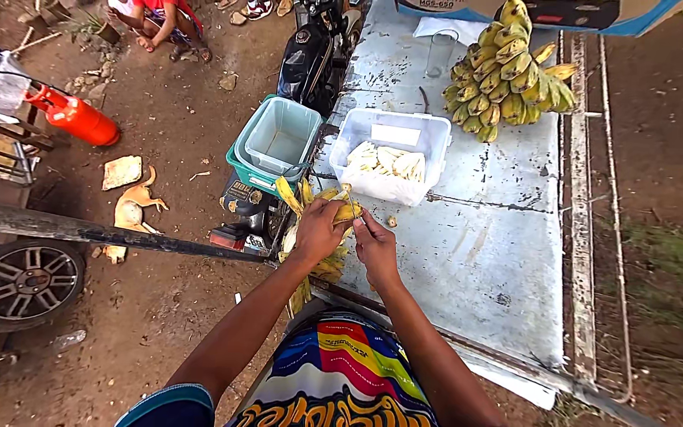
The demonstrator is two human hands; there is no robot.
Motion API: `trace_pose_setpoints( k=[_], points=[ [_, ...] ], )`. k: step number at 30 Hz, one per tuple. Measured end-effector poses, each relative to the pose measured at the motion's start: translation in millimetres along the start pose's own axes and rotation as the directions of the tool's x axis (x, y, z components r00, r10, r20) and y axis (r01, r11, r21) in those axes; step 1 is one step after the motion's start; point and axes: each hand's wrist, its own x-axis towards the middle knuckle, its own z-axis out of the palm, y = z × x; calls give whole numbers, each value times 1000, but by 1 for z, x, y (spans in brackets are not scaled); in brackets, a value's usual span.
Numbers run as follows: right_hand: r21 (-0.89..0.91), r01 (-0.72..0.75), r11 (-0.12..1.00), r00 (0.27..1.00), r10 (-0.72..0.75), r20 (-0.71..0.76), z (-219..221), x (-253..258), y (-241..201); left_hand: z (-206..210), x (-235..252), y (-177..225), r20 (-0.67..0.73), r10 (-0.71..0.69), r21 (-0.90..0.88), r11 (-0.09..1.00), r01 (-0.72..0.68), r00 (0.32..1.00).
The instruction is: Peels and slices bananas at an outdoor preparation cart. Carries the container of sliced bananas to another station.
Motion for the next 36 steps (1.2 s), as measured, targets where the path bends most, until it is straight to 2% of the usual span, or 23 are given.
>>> trace_pose_setpoints(
  k=[6, 11, 19, 31, 36],
  points=[
    [138, -105, 985, 992, 94, 87, -5, -1, -10, -20, 5, 11, 115, -9, -40, 999, 13, 993],
    [276, -171, 946, 983, 145, 112, -5, -2, -12, -25, 4, 12, 118, -23, -167, 985, 43, 993],
    [443, -282, 851, 959, 245, 140, 5, -1, -16, -29, 2, 3, 115, -55, -224, 971, 80, 992],
    [524, -366, 769, 928, 346, 139, 5, 6, -8, -31, -4, -8, 62, -70, -421, 903, 90, 996],
    [517, -392, 761, 914, 388, 120, 5, 10, -1, -38, -7, -14, 26, -40, -567, 822, 48, 999]
  ],
)
